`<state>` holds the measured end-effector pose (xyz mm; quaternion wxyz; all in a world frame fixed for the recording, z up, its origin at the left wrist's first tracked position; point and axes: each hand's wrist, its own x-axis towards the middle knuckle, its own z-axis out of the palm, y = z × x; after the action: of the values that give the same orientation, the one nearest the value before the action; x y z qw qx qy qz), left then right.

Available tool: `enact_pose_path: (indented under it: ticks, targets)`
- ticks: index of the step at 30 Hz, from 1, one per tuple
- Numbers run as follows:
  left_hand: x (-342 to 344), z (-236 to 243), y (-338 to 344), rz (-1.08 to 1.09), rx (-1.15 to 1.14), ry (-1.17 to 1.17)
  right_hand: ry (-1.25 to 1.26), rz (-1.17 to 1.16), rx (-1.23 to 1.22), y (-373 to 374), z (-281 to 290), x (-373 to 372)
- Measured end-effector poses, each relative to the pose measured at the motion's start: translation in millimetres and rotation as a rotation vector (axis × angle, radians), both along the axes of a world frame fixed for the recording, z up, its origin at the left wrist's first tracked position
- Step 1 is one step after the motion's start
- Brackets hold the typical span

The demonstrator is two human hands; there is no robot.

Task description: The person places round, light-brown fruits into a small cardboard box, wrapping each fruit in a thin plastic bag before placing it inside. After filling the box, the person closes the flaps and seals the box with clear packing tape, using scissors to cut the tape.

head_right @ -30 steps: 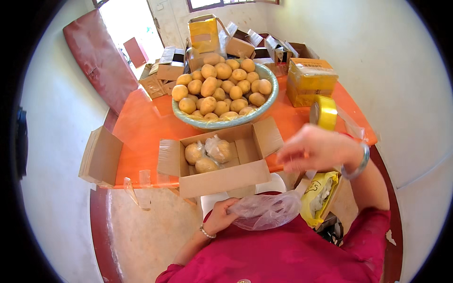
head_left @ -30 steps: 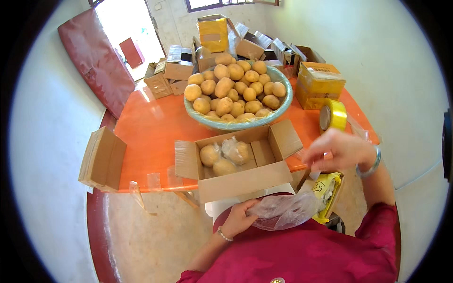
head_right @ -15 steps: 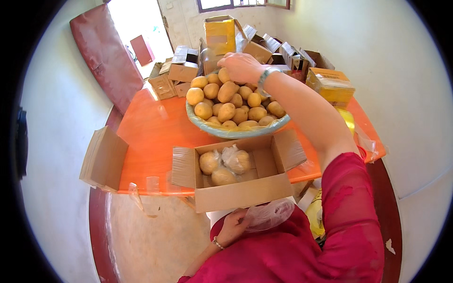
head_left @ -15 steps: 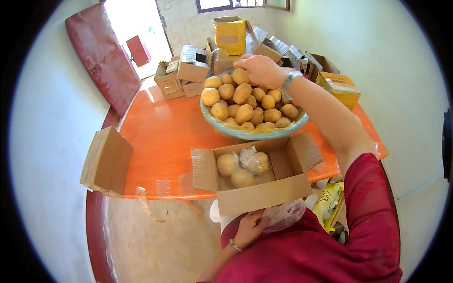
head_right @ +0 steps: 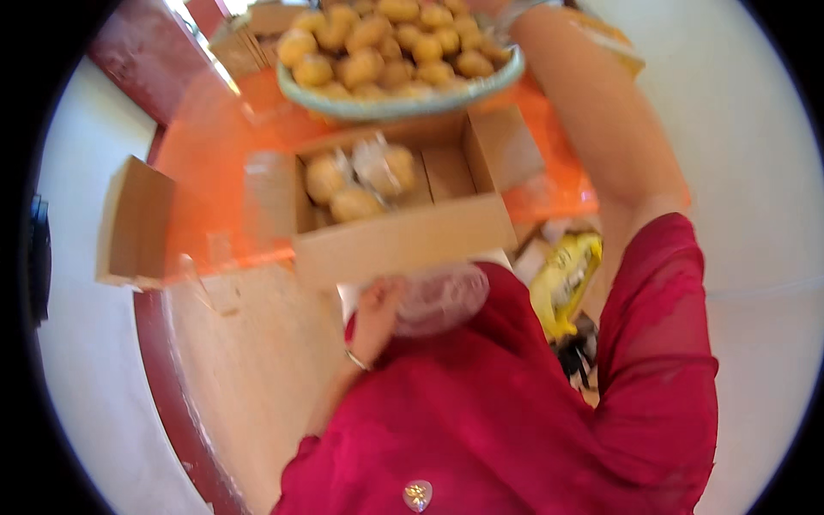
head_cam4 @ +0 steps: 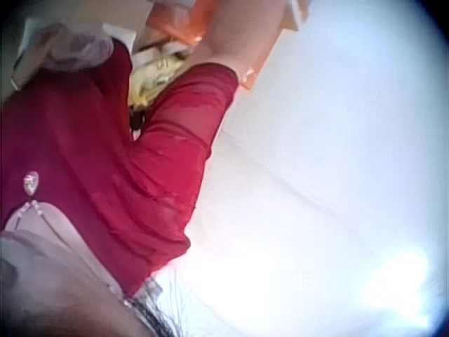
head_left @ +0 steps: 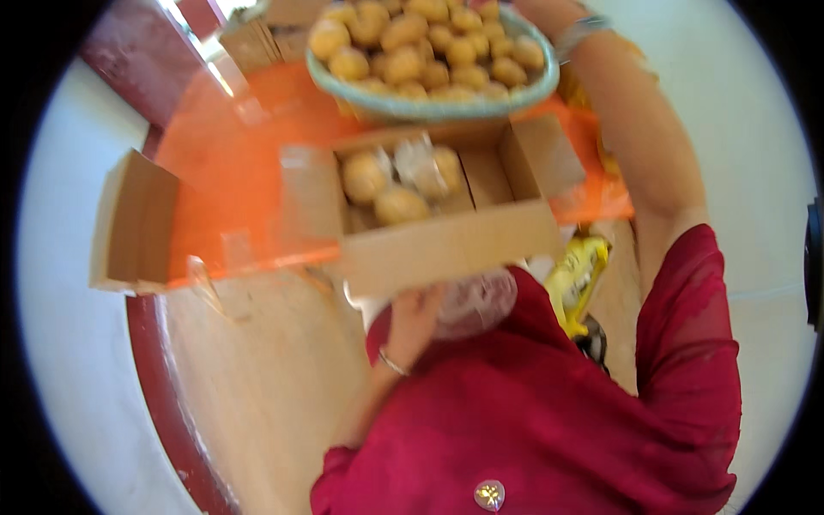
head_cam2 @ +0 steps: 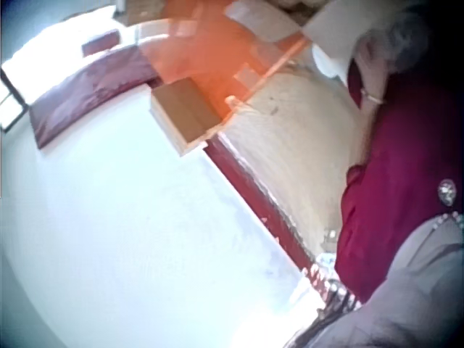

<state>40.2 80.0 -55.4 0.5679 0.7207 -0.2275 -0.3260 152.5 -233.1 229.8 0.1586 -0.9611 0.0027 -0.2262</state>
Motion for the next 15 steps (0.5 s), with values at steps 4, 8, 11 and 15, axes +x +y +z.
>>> enact_pose_path:
  ticks: [4, 8, 11, 15]
  targets:
    - [-7.9, -0.3, -7.8, 0.137, -0.192, 0.079, -0.289, 0.379, 0.733, 32.1, 7.7, -137.2]
    - [-6.4, 24.3, -10.1, 0.111, -0.112, 0.117, 0.030, 0.191, 0.950, 98.0, -66.1, -249.1]
    - [-16.5, 25.9, -19.7, 0.028, -0.236, 0.065, 0.396, 0.211, 0.991, 121.2, -124.5, -285.6]
    - [-39.7, 54.7, -26.5, -0.123, -0.270, 0.078, 0.543, -0.053, 1.420, 129.7, -212.2, -289.7]
